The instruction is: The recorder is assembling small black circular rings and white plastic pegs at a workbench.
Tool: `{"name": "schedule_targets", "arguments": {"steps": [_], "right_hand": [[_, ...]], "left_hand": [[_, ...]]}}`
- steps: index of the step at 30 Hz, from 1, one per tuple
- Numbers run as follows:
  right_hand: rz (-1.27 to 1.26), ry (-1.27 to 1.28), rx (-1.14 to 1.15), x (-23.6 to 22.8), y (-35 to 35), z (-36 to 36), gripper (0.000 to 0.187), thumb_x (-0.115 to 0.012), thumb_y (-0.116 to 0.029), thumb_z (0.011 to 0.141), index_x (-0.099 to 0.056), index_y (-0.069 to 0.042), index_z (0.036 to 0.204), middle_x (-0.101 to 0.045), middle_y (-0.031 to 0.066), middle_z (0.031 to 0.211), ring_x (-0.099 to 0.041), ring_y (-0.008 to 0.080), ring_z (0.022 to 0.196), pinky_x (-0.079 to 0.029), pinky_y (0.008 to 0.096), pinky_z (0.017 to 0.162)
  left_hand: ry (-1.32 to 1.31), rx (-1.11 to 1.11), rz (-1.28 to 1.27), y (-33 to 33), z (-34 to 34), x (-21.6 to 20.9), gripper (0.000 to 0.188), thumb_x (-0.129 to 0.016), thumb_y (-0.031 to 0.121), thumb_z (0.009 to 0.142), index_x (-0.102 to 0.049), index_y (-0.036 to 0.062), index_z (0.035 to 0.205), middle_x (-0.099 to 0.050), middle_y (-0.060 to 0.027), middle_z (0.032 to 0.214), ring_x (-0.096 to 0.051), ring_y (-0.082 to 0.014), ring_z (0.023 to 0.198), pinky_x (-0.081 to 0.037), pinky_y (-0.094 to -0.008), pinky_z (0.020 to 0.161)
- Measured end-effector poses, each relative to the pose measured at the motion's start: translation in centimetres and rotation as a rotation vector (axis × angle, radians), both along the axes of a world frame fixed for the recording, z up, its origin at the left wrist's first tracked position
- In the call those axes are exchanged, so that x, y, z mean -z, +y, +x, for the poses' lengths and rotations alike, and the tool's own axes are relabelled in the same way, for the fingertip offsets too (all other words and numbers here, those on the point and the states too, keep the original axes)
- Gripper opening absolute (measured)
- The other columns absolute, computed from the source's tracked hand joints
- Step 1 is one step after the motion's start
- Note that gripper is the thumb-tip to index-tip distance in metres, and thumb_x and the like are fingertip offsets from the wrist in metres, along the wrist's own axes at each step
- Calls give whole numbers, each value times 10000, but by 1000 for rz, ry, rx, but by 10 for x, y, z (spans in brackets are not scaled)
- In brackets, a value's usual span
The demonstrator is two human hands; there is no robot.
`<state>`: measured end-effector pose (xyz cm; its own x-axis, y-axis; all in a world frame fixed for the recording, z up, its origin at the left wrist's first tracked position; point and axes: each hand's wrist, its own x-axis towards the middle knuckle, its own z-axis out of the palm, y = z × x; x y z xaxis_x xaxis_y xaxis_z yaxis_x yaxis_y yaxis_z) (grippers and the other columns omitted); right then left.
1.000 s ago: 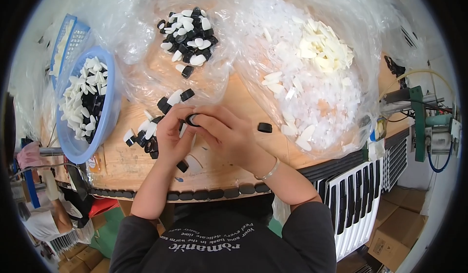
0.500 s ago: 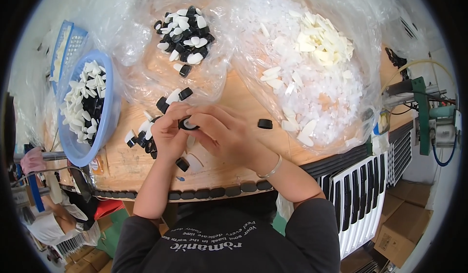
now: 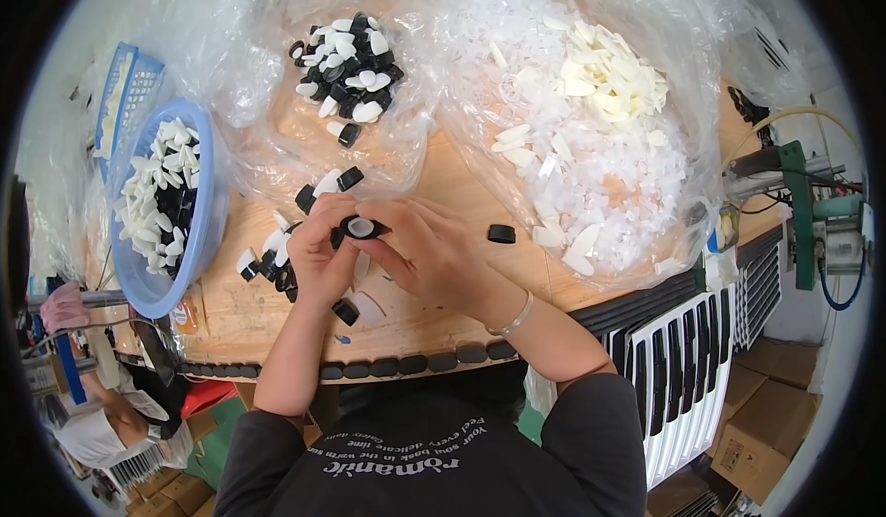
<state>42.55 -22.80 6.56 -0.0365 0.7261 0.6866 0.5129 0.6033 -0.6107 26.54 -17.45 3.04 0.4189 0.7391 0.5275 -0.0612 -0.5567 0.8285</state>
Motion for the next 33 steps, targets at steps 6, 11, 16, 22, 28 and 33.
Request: {"name": "schedule_targets", "arguments": {"steps": [6, 11, 16, 22, 28, 33], "right_hand": [[-76, 50, 167, 6, 0, -4, 281, -791, -65, 708, -620, -34, 928, -681, 87, 879, -667, 202, 728, -532, 278, 671], [16, -67, 163, -1, 0, -7, 303, -800, -82, 666, -639, -56, 922, -676, 79, 872, -661, 236, 727, -524, 304, 683], [-199, 121, -88, -10, 0, -5, 292, -757, -58, 729, -631, -18, 989, -668, 126, 1057, -668, 236, 749, -534, 309, 706], [-83, 10, -22, -3, -3, -5, 299, -729, -45, 757, -628, -4, 1035, -657, 113, 1121, -674, 231, 778, -543, 302, 709], [-383, 40, 319, -32, -11, 81, 187, -657, 2, 800, -681, -25, 984, -696, 84, 864, -659, 136, 746, -518, 253, 674], [-829, -478, 800, -9, -55, 196, 95, -677, -65, 726, -681, 19, 770, -652, 182, 692, -656, 284, 671, -519, 334, 651]], "left_hand": [[122, -319, 278, -9, 11, -5, 442, -710, -65, 634, -610, -44, 1064, -648, -160, 1028, -615, -321, 867, -487, -371, 791], [126, -380, 473, -9, 8, -10, 493, -694, -104, 583, -610, -100, 1069, -665, -190, 949, -627, -322, 807, -509, -365, 719], [86, -426, 462, -8, 6, -10, 526, -726, -87, 603, -595, -100, 1113, -664, -180, 941, -628, -309, 800, -505, -361, 711], [119, -396, 429, -10, 6, -13, 533, -754, -68, 628, -588, -96, 1134, -667, -170, 926, -629, -297, 787, -502, -346, 711], [20, -405, 174, -7, -6, -11, 446, -682, -92, 688, -594, -69, 1125, -660, -145, 980, -605, -234, 862, -486, -311, 783], [-135, -259, -33, -4, -4, -15, 486, -664, -104, 680, -587, -51, 1156, -636, -141, 1087, -556, -223, 995, -427, -320, 902]]}}
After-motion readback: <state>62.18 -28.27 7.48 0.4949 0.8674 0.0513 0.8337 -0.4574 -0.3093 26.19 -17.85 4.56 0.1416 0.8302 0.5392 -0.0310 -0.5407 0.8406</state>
